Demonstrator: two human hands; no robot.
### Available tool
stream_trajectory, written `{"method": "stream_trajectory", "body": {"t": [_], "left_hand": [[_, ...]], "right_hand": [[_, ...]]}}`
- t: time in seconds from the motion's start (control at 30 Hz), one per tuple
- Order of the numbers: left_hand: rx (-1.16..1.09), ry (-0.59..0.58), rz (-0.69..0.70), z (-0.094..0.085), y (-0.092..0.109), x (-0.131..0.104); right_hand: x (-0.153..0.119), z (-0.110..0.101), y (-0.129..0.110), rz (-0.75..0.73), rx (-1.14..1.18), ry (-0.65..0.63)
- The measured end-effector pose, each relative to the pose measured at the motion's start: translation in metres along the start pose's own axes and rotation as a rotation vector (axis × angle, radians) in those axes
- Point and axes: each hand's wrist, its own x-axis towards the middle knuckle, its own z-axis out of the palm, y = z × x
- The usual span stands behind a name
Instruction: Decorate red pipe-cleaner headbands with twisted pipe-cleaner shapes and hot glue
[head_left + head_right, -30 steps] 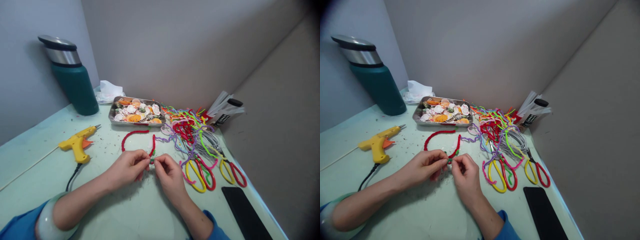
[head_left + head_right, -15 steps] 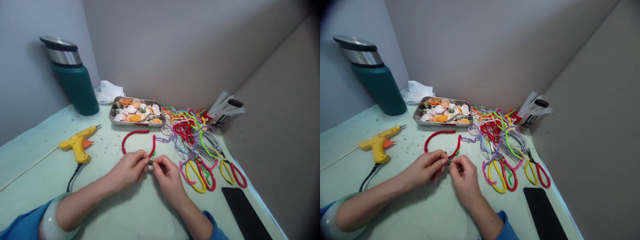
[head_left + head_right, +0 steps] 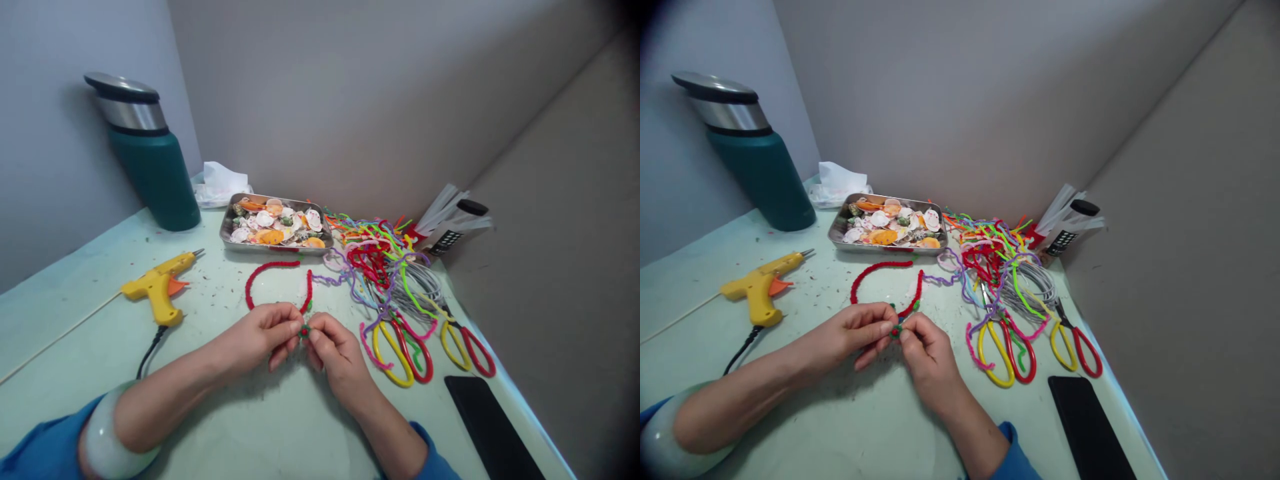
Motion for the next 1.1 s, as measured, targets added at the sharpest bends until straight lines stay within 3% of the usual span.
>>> {"method": "stream_trajectory", "body": {"t": [0.1,0.23,0.47,0.73,0.87,1.1], "left_hand": [[0.013,0.025,0.008,-0.001,0.000,0.002],[0.244,0.139,0.058,-0.002,-0.002,0.003],[0.490,0.192,0.143,-0.003,0.000,0.001],[0.466,0.203,0.138,-0.001,-0.003,0.002],[0.376,0.227,0.131,0.001,-0.006,0.003],[0.376,0.235,0.105,0.000,-0.011,0.003]], "right_hand": [[0.000,0.002,0.001,-0.009,-0.033,0.059],[0.003,0.002,0.002,-0.007,-0.129,0.180],[0.004,-0.004,0.002,-0.010,-0.149,0.181],[0.002,0.000,-0.002,-0.143,-0.415,0.196],[0.002,0.001,0.000,-0.139,-0.431,0.263],[0.002,0.003,0.001,-0.114,-0.380,0.265]]}}
